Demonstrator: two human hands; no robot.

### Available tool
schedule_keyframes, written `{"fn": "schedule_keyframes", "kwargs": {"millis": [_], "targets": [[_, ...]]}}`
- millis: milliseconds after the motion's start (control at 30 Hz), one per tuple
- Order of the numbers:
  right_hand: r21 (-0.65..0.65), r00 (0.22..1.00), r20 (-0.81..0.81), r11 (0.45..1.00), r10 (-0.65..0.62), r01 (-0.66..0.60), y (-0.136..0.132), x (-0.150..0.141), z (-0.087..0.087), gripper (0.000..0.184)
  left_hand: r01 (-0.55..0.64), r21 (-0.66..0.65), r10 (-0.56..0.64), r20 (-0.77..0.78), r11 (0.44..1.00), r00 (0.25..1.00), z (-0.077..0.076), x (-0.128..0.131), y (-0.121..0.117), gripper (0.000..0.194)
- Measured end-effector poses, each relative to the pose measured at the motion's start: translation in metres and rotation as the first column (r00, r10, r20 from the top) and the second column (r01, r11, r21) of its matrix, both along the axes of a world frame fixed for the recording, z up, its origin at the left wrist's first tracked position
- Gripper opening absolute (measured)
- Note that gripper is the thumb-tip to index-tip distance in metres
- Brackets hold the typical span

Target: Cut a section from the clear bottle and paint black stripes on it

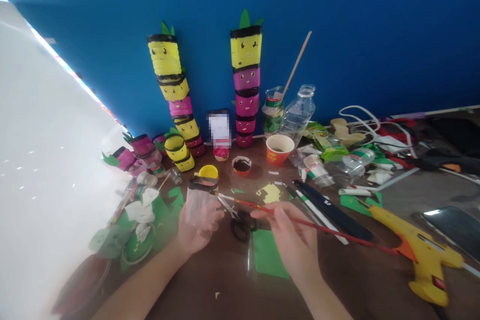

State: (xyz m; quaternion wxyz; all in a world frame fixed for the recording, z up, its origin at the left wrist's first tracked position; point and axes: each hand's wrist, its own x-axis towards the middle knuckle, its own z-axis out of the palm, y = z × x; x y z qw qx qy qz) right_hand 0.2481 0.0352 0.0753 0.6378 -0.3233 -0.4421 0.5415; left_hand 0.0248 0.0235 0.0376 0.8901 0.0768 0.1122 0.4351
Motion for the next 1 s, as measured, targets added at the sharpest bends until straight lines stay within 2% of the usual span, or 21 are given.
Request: {"fn": "schedule_keyframes", "kwargs": {"millis": [367, 667, 867, 1000], "targets": [[-0.010, 0.992, 0.104, 0.997, -0.073, 0.075, 0.000, 0.004, -0.011, 0.014, -0.008, -0.038, 0.008, -0.022, 0.999, 1.000, 0.002, 0.000, -0.001, 0.057], [-0.007, 0.996, 0.091, 1.000, -0.021, 0.021, -0.004, -0.001, -0.006, 0.014, 0.024, -0.065, -0.029, -0.071, 0.998, 0.997, -0.006, -0.002, 0.000, 0.059], [-0.043, 0.988, 0.144, 0.998, -0.046, 0.053, -0.001, -0.001, -0.013, 0.019, 0.115, -0.046, -0.118, -0.067, 0.992, 0.991, -0.004, -0.003, 0.002, 0.058], [-0.052, 0.983, 0.173, 0.996, -0.060, 0.070, 0.003, 0.002, -0.016, 0.018, 0.072, -0.070, -0.076, -0.054, 0.995, 0.996, -0.005, -0.002, 0.002, 0.056]]}}
